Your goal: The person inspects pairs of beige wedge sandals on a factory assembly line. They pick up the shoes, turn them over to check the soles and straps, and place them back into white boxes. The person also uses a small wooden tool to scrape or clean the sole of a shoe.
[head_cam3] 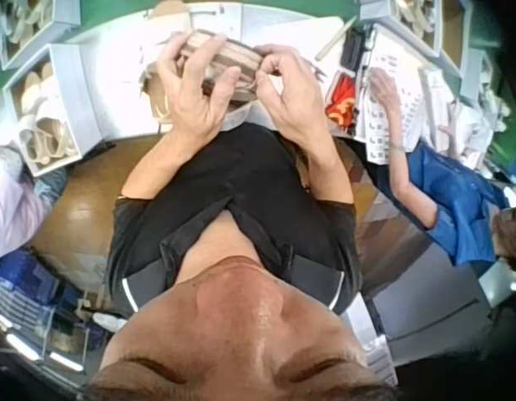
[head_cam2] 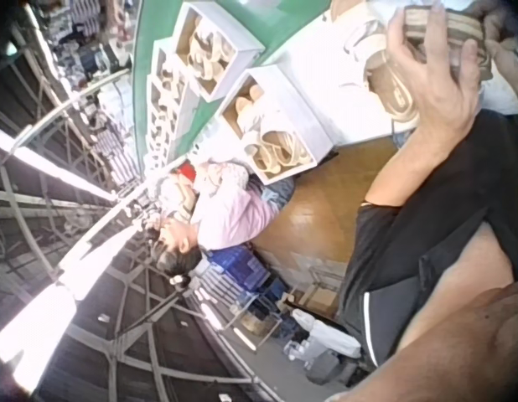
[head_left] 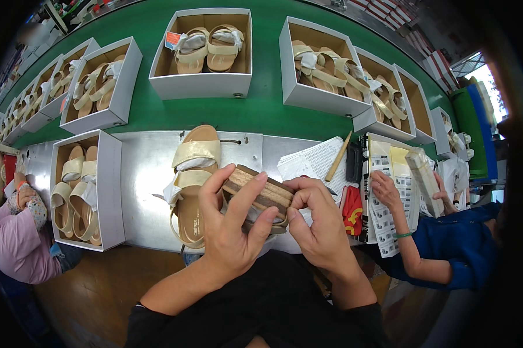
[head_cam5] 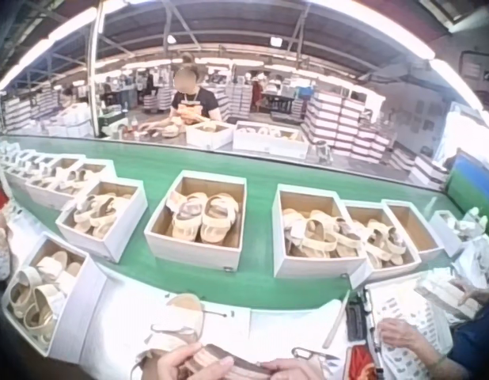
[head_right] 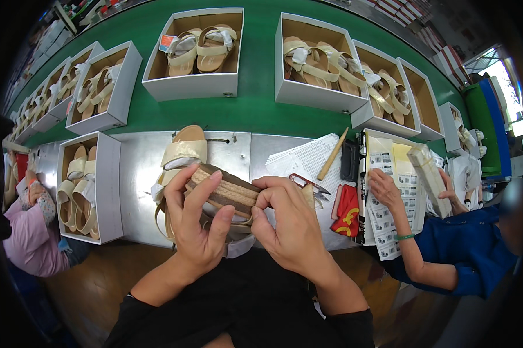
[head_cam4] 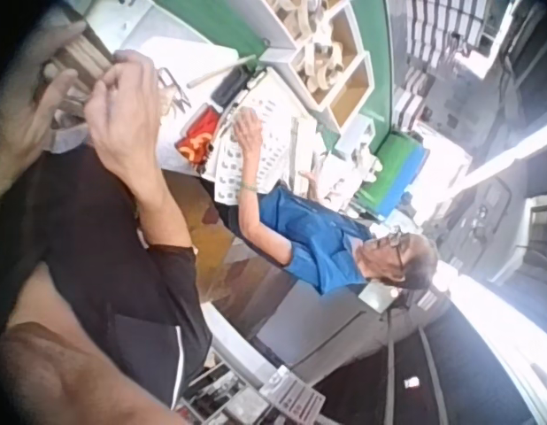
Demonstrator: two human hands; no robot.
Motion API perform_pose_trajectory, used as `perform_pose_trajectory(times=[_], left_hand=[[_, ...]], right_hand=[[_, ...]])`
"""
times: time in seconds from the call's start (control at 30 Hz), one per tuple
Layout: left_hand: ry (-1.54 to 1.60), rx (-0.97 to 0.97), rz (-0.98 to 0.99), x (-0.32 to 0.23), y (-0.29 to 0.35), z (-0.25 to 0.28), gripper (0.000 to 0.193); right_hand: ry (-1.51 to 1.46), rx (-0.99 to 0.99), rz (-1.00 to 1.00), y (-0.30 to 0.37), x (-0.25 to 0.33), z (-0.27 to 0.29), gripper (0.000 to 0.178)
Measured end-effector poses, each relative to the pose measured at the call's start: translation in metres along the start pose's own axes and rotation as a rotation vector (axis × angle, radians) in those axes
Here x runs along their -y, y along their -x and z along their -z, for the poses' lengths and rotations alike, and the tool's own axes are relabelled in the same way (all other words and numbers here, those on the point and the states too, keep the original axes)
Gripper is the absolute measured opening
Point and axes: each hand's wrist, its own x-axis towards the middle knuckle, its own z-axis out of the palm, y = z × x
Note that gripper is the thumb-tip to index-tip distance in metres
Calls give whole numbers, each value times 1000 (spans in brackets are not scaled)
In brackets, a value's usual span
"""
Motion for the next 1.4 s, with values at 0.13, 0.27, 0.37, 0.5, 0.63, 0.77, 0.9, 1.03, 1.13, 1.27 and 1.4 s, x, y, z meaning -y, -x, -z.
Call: perform_pose_trajectory(times=[0.13,0.27,0.37,0.5,0.63,0.77,0.9,1.03,1.13,1.27,1.4], left_hand=[[10,29,13,0,1,5,47],[29,13,40,9,2,8,46],[13,36,92,14,-2,13,50],[184,102,219,11,-9,17,58],[701,173,490,25,-11,39,57],[179,250,452,84,-14,80,63],[353,390,719,141,1,98,81],[435,500,751,147,-1,91,104],[295,651,551,152,3,94,112],[182,576,724,142,2,93,81],[427,244,930,150,12,83,55]], right_hand=[[-59,-182,-139,9,-24,-7,11],[-45,-137,-284,25,-49,-5,17],[-195,229,-204,37,-61,-4,59],[-549,84,-195,37,-71,-58,75],[-822,5,-328,24,-104,-76,56],[-1255,102,-565,26,-114,-69,54],[-1703,166,-757,37,-134,-82,59],[-1876,274,-830,40,-128,-90,76],[-1998,250,-771,44,-112,-87,75],[-2128,319,-670,39,-89,-80,69],[-2211,341,-764,37,-85,-83,66]])
